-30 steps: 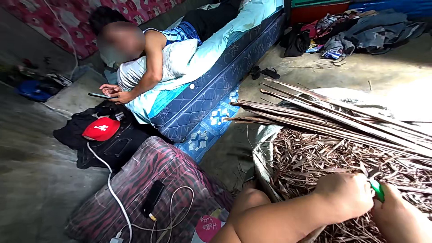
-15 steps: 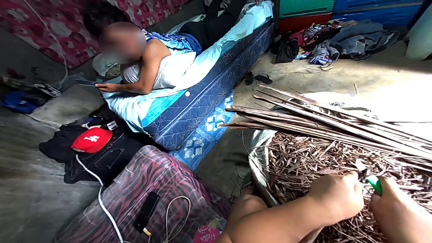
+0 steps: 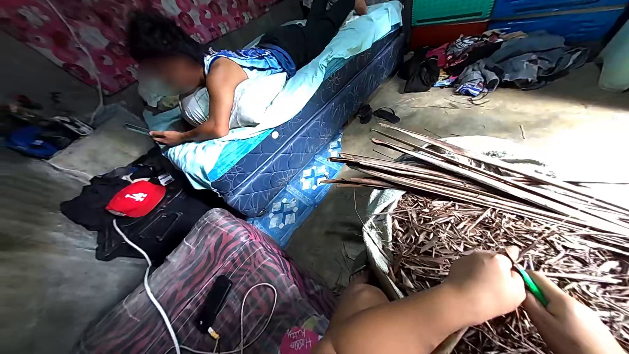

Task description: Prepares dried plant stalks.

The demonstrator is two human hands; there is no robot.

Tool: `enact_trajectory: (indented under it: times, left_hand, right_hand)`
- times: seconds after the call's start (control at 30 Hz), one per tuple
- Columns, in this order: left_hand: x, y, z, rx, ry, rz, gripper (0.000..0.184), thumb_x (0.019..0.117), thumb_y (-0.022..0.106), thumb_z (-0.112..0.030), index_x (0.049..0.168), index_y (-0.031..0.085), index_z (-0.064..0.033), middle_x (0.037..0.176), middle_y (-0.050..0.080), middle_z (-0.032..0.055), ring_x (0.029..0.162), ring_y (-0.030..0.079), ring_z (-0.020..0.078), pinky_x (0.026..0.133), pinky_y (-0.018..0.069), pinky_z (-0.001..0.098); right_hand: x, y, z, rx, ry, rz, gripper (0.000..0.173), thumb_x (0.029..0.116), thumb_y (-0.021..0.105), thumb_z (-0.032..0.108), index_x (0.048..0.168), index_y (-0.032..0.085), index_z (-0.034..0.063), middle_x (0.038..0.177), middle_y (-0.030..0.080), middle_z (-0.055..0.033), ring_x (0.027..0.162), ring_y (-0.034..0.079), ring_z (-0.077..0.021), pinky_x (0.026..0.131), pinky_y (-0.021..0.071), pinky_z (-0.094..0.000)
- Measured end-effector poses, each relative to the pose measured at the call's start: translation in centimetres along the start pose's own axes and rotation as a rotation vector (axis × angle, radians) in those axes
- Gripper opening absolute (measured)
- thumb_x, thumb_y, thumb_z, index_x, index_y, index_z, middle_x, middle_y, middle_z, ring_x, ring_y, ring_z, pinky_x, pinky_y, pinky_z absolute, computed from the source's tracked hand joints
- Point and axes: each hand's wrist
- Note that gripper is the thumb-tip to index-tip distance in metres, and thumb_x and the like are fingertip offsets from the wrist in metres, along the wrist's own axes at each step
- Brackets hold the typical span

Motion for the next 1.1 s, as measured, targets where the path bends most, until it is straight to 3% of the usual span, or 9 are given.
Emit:
enact_trajectory:
  times: [0.1,0.23,0.33,0.6,0.67,0.8,0.87,1.0,1.1]
  left_hand:
    - [0.1,0.3,0.1,0.009,-0.002,-0.009,0.031,0.1060,0.041,-0.012,0.113,0.066,0.0071,0.115,0.068,0.0236,0.113,0.066,0.0361,0.093,0.0516,0.0566]
    - [0.5,0.7,0.3,0.002,-0.013,-0.016,0.040,0.1069,0.039,-0.013,0.139,0.058,0.0012,0.127,0.067,0.0211,0.120,0.064,0.0342,0.100,0.0499,0.0559]
    - [0.8,0.7,0.4,-0.007,-0.025,-0.005,0.043,0.1080,0.037,-0.013,0.147,0.053,-0.0019,0.130,0.066,0.0211,0.123,0.063,0.0342,0.103,0.0486,0.0559]
    - [0.5,0.2,0.3,-0.020,-0.033,-0.017,0.037,0.1094,0.037,-0.016,0.132,0.061,0.0024,0.122,0.067,0.0233,0.117,0.065,0.0365,0.098,0.0498,0.0576]
    - [0.1,-0.3,0.0,-0.050,-0.055,-0.018,0.040,0.1114,0.038,-0.021,0.139,0.058,0.0001,0.122,0.069,0.0224,0.115,0.067,0.0352,0.100,0.0509,0.0565]
    - [-0.3,-0.5,-0.5,-0.110,-0.058,-0.025,0.040,0.1118,0.039,-0.023,0.139,0.058,-0.0008,0.099,0.070,0.0181,0.087,0.069,0.0281,0.087,0.0555,0.0480]
    - [-0.1,-0.3,-0.1,-0.087,-0.036,-0.050,0.038,0.1111,0.040,-0.024,0.129,0.064,-0.0002,0.089,0.068,0.0136,0.078,0.067,0.0236,0.080,0.0556,0.0438]
    - [0.1,0.1,0.3,-0.053,-0.061,-0.051,0.031,0.1090,0.044,-0.022,0.104,0.065,-0.0003,0.076,0.062,0.0074,0.069,0.062,0.0183,0.072,0.0539,0.0390]
    - [0.1,0.2,0.5,-0.025,-0.068,-0.059,0.031,0.1096,0.043,-0.022,0.106,0.065,-0.0013,0.075,0.061,0.0064,0.068,0.061,0.0177,0.071,0.0532,0.0379]
  right_hand:
    - [0.0,0.0,0.3,-0.058,0.050,0.007,0.030,0.1023,0.047,0.013,0.121,0.061,-0.0058,0.090,0.068,-0.0315,0.085,0.067,-0.0525,0.072,0.0486,-0.0691]
    - [0.4,0.2,0.3,-0.140,0.112,0.009,0.028,0.1011,0.049,0.007,0.125,0.059,-0.0043,0.098,0.068,-0.0331,0.094,0.068,-0.0547,0.076,0.0494,-0.0708]
    - [0.6,0.6,0.1,-0.175,0.110,-0.029,0.030,0.0992,0.051,0.005,0.127,0.059,-0.0040,0.101,0.069,-0.0345,0.095,0.068,-0.0561,0.076,0.0495,-0.0725]
    - [1.0,1.0,0.1,-0.210,0.161,-0.067,0.032,0.1021,0.048,0.007,0.132,0.057,-0.0023,0.104,0.069,-0.0347,0.097,0.068,-0.0564,0.078,0.0500,-0.0725]
    - [1.2,1.0,-0.3,-0.230,0.186,-0.154,0.031,0.1038,0.050,0.008,0.133,0.059,0.0000,0.104,0.069,-0.0344,0.096,0.068,-0.0569,0.077,0.0502,-0.0735]
    - [0.7,0.8,0.1,-0.216,0.135,-0.320,0.028,0.1010,0.054,0.003,0.126,0.066,-0.0005,0.098,0.072,-0.0304,0.088,0.071,-0.0541,0.070,0.0515,-0.0716]
    - [0.7,0.4,0.5,-0.179,0.131,-0.280,0.026,0.1005,0.054,0.004,0.123,0.066,-0.0005,0.097,0.072,-0.0289,0.088,0.071,-0.0519,0.071,0.0525,-0.0691]
    - [0.9,-0.5,1.3,-0.073,0.178,-0.029,0.029,0.1040,0.052,0.010,0.130,0.062,0.0026,0.103,0.072,-0.0262,0.098,0.071,-0.0473,0.082,0.0529,-0.0659]
    - [1.1,-1.0,1.9,-0.082,0.261,0.085,0.028,0.1072,0.048,0.016,0.131,0.059,0.0052,0.106,0.071,-0.0233,0.104,0.070,-0.0432,0.086,0.0529,-0.0615]
Point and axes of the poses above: each hand's wrist, its own x-axis towards the middle knuckle, its own y-axis out of the palm, z = x × y
